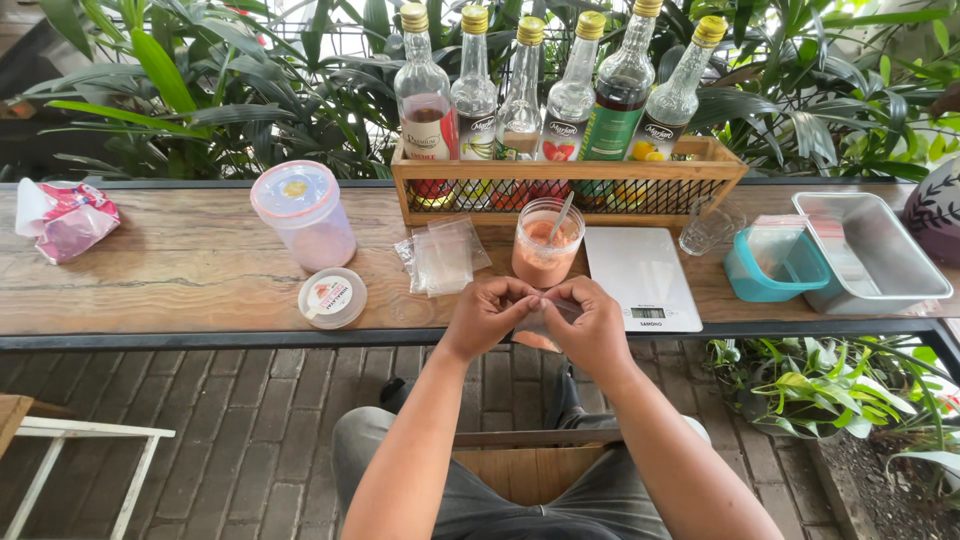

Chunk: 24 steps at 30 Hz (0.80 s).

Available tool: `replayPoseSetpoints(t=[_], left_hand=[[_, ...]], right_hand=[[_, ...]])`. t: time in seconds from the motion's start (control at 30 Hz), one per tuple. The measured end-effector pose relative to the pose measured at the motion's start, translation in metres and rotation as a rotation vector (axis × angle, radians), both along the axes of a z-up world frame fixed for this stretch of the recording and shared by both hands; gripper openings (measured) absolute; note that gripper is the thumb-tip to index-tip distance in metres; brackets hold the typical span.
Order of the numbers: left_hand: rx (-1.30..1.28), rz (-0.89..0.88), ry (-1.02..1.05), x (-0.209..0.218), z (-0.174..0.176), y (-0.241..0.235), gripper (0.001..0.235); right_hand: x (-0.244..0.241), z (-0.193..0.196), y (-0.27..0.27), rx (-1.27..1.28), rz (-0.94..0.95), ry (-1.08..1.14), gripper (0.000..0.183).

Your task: The person scoops a pink paste from a jar into small plastic bags using a spoon, weighs each bag on a digital scale, and places the sealed bags into a container. The process is repeated multiple times.

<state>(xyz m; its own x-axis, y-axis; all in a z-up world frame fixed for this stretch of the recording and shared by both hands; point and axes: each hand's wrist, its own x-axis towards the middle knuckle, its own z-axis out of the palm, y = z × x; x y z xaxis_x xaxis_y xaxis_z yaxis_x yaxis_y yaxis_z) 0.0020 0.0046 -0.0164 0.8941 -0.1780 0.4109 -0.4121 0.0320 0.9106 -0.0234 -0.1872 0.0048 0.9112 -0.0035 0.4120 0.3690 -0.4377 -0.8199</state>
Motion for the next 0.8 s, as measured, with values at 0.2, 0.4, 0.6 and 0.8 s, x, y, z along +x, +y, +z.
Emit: replayPoseSetpoints(t=[0.2, 0.4, 0.6, 0.8], left_hand=[[-0.009, -0.011, 0.012, -0.003, 0.005, -0.001, 0.008], [0.007, -0.016, 0.022, -0.002, 0.005, -0.002, 0.012], [-0.001, -0.036, 0.031, -0.009, 0.019, -0.001, 0.013], [0.002, -0.016, 0.038, -0.007, 0.014, -0.003, 0.013]], right_hand=[[0.0, 0.002, 0.002, 0.002, -0.006, 0.022, 0.004], [-0.004, 0.003, 0.001, 0.011, -0.007, 0.002, 0.004], [-0.013, 0.011, -0.004, 0.004, -0.024, 0.039, 0.009], [-0.018, -0.001, -0.019, 0.013, -0.021, -0.071, 0.009]])
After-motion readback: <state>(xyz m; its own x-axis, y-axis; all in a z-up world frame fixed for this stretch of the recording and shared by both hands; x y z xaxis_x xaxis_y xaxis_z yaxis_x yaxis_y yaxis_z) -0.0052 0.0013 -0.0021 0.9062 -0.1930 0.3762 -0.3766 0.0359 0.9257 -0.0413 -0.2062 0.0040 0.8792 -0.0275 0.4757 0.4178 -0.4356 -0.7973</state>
